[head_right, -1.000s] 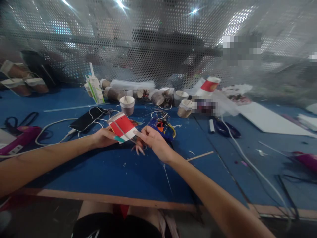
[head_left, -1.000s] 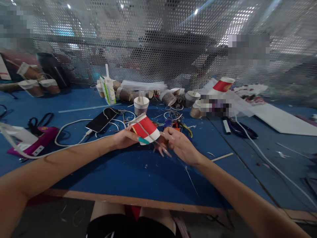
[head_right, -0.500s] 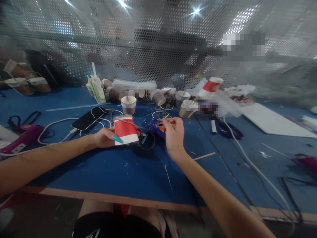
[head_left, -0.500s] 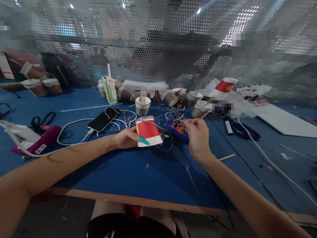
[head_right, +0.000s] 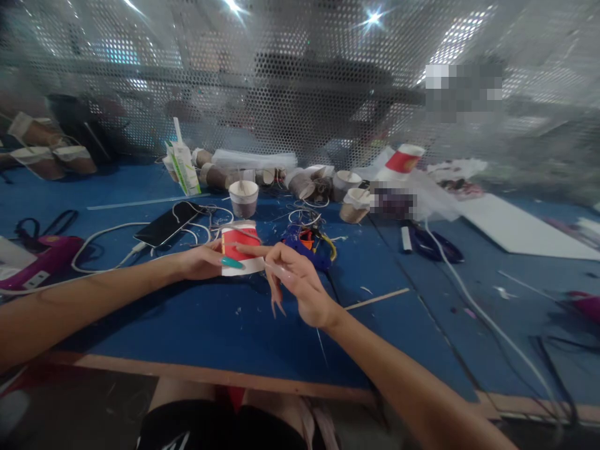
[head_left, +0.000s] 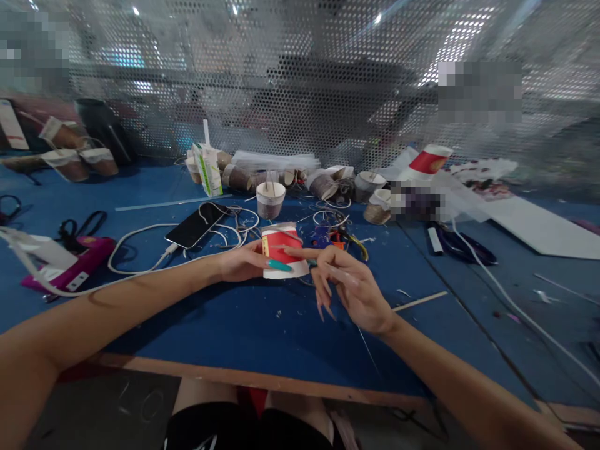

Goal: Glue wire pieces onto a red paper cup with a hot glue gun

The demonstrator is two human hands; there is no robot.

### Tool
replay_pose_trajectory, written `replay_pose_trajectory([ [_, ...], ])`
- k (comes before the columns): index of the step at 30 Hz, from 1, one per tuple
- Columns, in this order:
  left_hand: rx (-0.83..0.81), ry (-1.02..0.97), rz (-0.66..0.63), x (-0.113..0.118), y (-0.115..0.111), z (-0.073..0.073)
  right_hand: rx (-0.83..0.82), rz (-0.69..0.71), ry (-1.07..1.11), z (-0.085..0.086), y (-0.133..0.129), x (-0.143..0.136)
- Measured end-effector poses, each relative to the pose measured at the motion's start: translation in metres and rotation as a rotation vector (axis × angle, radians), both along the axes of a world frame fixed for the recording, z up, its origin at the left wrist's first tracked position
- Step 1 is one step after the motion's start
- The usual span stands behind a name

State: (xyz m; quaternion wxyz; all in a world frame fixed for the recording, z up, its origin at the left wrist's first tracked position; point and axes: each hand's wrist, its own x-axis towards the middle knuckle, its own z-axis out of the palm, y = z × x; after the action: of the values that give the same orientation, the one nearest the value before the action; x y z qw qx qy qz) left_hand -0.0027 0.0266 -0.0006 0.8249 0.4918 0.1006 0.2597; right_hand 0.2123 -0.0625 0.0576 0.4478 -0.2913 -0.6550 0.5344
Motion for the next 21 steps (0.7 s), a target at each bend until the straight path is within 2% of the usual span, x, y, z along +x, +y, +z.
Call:
replay_pose_trajectory([
  [7, 0.019, 0.056, 0.025, -0.003, -0.002, 0.002, -0.015, -0.017, 0.024, 0.004, 0.003, 0.001],
  [12, -0.026, 0.04, 0.027, -0.003, -0.002, 0.003, -0.08, -0.099, 0.136, 0.007, 0.011, 0.002],
  [15, -0.027, 0.044, 0.01, -0.004, -0.002, 0.003, -0.136, -0.182, 0.177, 0.005, 0.02, 0.005],
  [18, -0.01, 0.049, 0.002, -0.005, -0.002, 0.002, -0.178, -0.336, 0.176, 0.0, 0.029, 0.008],
  [20, -0.014, 0.058, -0.002, -0.005, -0.002, 0.003, -0.137, -0.421, 0.193, -0.002, 0.032, 0.01],
  [21, -0.02, 0.062, -0.002, -0.004, -0.002, 0.004, -0.101, -0.421, 0.209, -0.002, 0.032, 0.011],
])
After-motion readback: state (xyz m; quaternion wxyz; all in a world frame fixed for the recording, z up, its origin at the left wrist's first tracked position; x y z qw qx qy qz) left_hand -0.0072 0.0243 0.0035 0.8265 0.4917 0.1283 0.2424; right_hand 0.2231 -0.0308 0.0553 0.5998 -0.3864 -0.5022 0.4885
